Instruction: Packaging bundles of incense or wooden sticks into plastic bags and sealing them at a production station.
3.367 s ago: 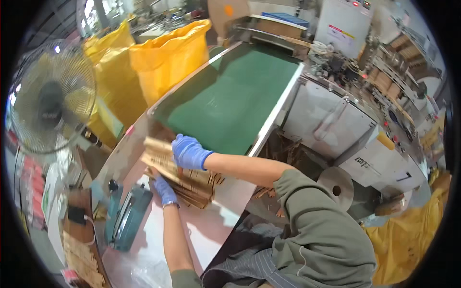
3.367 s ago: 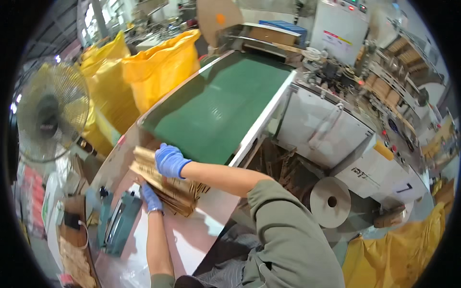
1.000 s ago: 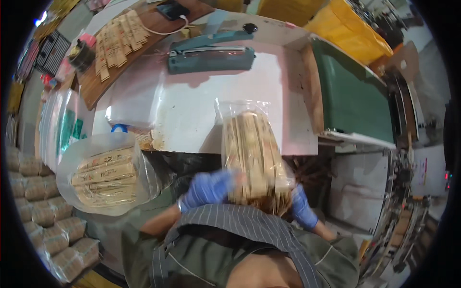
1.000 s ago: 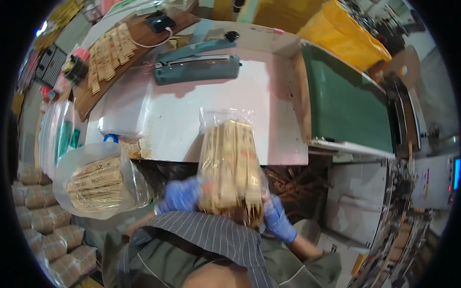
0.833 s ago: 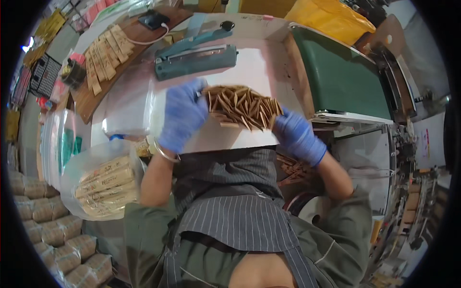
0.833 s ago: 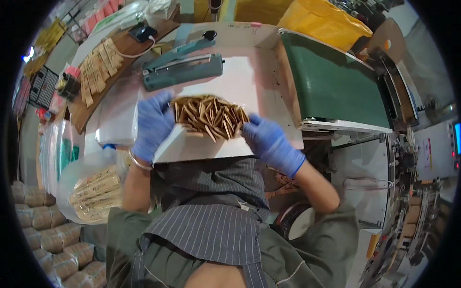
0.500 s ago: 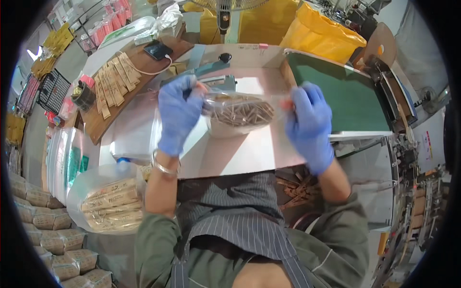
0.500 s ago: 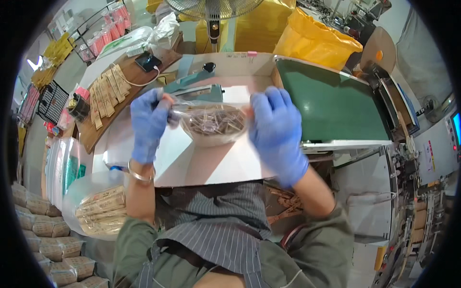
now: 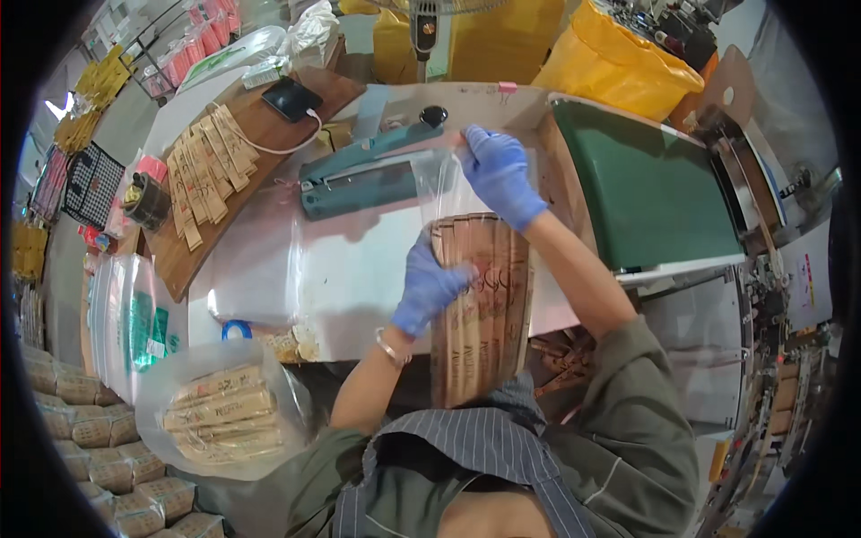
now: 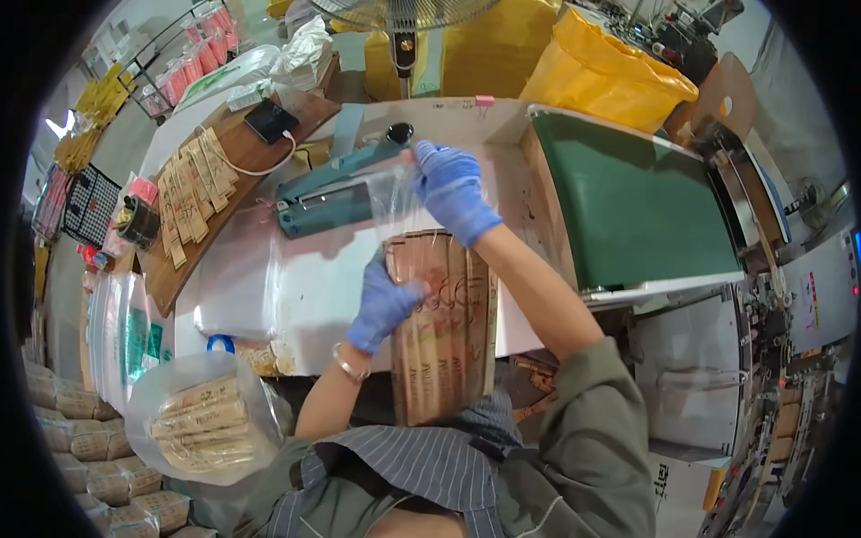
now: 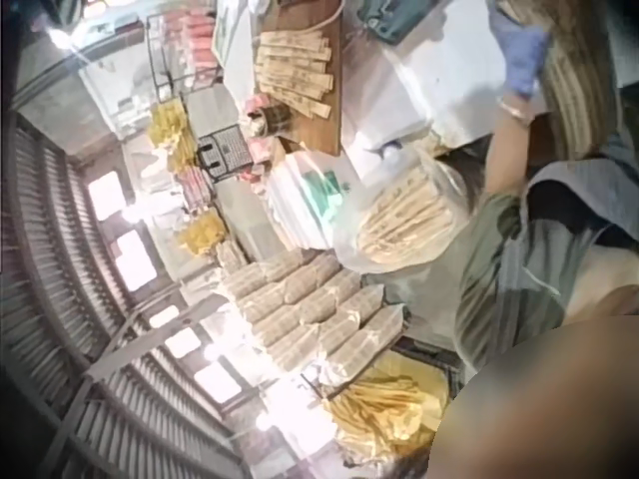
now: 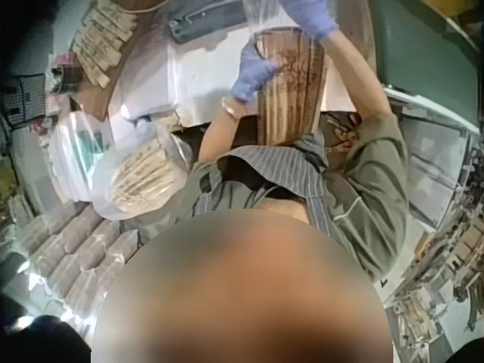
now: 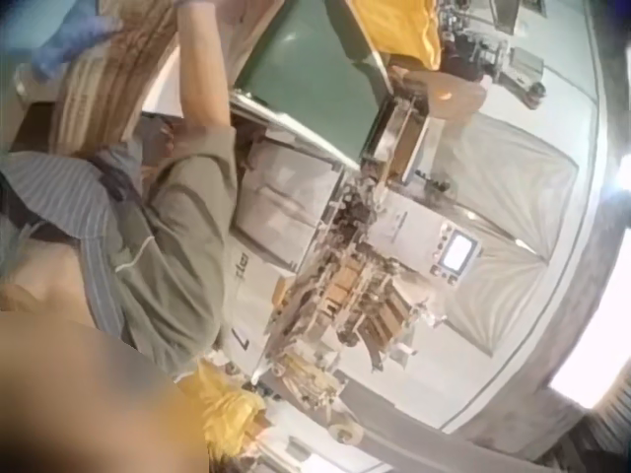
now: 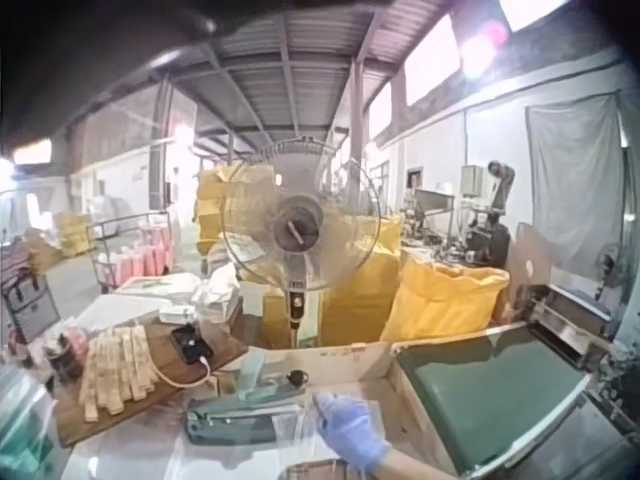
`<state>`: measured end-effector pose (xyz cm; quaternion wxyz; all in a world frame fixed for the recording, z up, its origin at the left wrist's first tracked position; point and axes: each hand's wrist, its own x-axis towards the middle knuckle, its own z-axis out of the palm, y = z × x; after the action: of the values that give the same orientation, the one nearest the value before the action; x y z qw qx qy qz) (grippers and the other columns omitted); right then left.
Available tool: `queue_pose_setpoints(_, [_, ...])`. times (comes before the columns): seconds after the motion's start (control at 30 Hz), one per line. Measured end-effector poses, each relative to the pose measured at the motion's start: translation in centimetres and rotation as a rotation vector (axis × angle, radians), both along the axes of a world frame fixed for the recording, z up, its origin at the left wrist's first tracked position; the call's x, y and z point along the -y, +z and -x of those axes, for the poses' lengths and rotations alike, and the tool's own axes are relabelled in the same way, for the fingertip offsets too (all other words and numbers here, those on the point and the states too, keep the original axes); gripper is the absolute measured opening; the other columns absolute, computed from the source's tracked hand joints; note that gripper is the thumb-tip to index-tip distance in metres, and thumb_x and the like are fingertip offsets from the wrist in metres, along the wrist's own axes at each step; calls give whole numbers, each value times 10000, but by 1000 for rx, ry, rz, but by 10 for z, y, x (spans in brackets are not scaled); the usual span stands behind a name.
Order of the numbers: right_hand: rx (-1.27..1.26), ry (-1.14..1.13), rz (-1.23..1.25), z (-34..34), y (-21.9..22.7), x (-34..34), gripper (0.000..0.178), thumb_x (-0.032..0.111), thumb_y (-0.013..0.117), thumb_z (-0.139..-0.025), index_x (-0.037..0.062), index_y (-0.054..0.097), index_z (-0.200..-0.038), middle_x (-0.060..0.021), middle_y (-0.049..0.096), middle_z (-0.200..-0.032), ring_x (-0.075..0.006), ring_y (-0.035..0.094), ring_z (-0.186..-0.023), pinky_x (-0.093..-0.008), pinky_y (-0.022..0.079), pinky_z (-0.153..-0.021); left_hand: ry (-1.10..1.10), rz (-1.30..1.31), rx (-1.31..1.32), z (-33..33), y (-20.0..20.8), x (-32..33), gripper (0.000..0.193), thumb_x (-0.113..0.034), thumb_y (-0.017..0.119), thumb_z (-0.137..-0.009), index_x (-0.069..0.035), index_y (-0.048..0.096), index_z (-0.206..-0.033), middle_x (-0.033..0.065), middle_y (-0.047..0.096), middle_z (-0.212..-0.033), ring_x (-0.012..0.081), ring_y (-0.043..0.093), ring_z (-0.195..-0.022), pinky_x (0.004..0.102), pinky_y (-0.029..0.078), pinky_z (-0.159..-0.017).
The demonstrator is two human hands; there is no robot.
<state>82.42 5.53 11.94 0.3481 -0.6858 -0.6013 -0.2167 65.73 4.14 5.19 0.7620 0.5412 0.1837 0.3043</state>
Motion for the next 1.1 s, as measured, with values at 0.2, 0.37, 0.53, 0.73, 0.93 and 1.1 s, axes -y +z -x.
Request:
queue_pose_setpoints(0.2, [-455,86,-260,-5,-25,-126,241,280,520,-858,62,547,-958,-167,594,-821,-355,575,-773,-406,462,-709,20,13,-94,-69,-61,-95,294,-101,739,-646,-48,617,-909,23,624,-815,116,588,-721,275,492,-630])
queue_pose_setpoints(0.37, [-793,233,-67,-5,-29,-120,163,182,549,-834,35,574,-899,-83,583,-740,-168,538,-693,-288,438,-654,97,340,-34,-1,-85,-172,329,-108,730,-659,-37,605,-954,32,624,-850,142,598,-698,280,504,-653])
queue_pose_setpoints(0.53, [-1223,258,-126,-52,-125,-110,133,127,560,-812,9,611,-842,-21,582,-713,-96,527,-655,-242,430,-597,223,37,-220,30,-131,-196,525,-144,774,-637,11,538,-1079,84,608,-963,159,594,-809,288,498,-714])
queue_pose_setpoints(0.73, [-1110,205,-161,-39,-127,-102,136,167,562,-839,41,599,-874,6,559,-740,-75,525,-700,-232,447,-624,831,-561,-379,48,-48,-128,596,-91,712,-691,6,438,-1211,80,492,-1068,149,457,-1006,269,380,-856])
queue_pose_setpoints(0.93, [-1235,287,-227,-11,-120,-118,138,161,550,-813,44,595,-871,-19,565,-730,-97,523,-695,-252,451,-645,519,-579,-192,-1,-29,-48,562,-153,644,-754,-1,408,-1242,91,480,-1078,163,446,-991,269,375,-836])
queue_pose_setpoints(1.1, [-1250,113,-142,-34,-103,-92,267,226,596,-773,37,571,-959,-87,595,-824,-177,560,-780,-306,459,-724,354,-661,-89,-8,-14,-20,551,-161,630,-765,0,406,-1242,101,483,-1088,177,448,-1005,286,379,-844])
